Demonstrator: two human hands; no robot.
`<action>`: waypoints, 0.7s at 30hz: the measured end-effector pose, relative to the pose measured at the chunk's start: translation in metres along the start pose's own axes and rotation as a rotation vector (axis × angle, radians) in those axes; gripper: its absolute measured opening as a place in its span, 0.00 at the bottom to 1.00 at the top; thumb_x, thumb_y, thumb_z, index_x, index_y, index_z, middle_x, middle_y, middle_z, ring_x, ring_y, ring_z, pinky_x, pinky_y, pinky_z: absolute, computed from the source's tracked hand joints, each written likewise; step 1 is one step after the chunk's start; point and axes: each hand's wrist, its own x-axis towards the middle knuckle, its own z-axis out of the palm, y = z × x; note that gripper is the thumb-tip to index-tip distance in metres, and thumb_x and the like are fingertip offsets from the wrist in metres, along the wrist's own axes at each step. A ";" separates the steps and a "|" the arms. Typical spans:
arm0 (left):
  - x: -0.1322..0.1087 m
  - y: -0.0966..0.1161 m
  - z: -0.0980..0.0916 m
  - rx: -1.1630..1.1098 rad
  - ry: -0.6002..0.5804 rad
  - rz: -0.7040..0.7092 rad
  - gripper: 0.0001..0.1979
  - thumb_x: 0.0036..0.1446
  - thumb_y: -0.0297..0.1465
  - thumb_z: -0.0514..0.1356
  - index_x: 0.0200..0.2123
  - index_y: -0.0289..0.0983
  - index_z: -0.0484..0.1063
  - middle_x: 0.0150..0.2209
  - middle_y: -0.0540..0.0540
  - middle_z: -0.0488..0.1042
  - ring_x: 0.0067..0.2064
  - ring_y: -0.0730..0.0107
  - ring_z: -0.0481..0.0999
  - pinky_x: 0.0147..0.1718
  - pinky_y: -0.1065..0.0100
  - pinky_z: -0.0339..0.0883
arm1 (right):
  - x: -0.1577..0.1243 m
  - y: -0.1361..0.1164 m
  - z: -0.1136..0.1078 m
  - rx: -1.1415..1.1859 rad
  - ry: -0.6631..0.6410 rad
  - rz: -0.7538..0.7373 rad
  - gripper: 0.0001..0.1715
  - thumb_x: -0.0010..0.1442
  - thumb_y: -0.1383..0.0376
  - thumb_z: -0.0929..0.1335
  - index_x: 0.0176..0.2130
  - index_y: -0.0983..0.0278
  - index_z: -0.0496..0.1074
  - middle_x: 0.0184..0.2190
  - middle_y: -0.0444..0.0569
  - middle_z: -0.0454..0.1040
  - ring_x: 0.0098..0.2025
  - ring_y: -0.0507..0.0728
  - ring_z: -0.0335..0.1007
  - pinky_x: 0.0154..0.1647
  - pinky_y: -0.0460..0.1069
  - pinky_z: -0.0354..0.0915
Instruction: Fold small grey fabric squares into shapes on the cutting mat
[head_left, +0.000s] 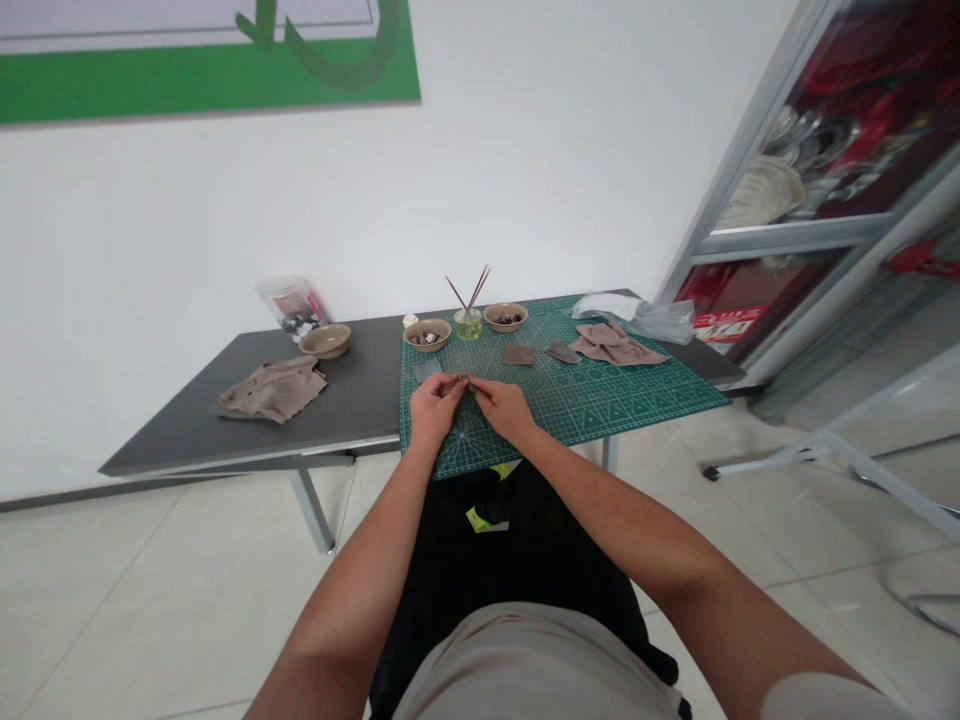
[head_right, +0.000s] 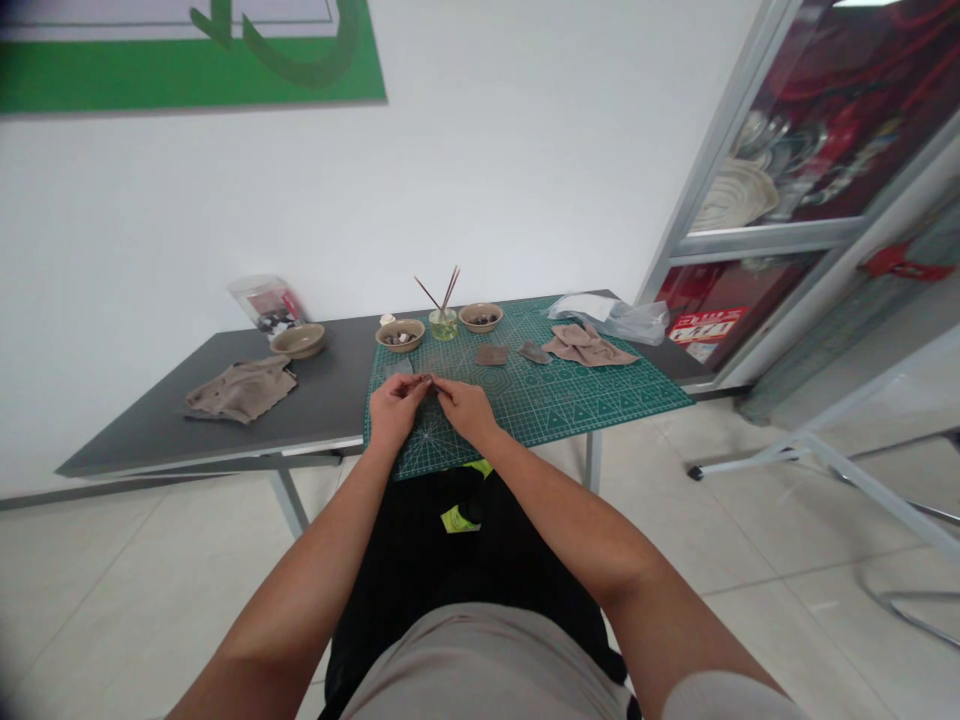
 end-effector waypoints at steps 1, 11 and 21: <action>0.001 -0.001 0.000 -0.030 0.017 0.010 0.11 0.51 0.39 0.64 0.32 0.37 0.74 0.29 0.49 0.77 0.30 0.71 0.74 0.33 0.69 0.67 | 0.001 0.000 -0.001 0.016 0.015 0.008 0.22 0.60 0.70 0.64 0.51 0.58 0.75 0.49 0.47 0.78 0.51 0.58 0.74 0.56 0.54 0.67; 0.011 -0.009 0.001 0.013 -0.173 0.021 0.07 0.55 0.32 0.60 0.37 0.39 0.75 0.30 0.50 0.77 0.30 0.70 0.76 0.34 0.68 0.68 | 0.003 -0.004 -0.006 0.348 0.171 0.153 0.04 0.52 0.65 0.67 0.32 0.61 0.66 0.41 0.48 0.79 0.42 0.56 0.75 0.44 0.50 0.67; 0.008 -0.001 0.000 0.015 -0.225 0.072 0.09 0.49 0.33 0.64 0.36 0.38 0.74 0.28 0.52 0.73 0.29 0.73 0.71 0.31 0.71 0.65 | 0.005 0.004 -0.008 0.325 0.127 0.003 0.06 0.51 0.64 0.68 0.29 0.61 0.65 0.43 0.49 0.71 0.44 0.56 0.68 0.44 0.50 0.65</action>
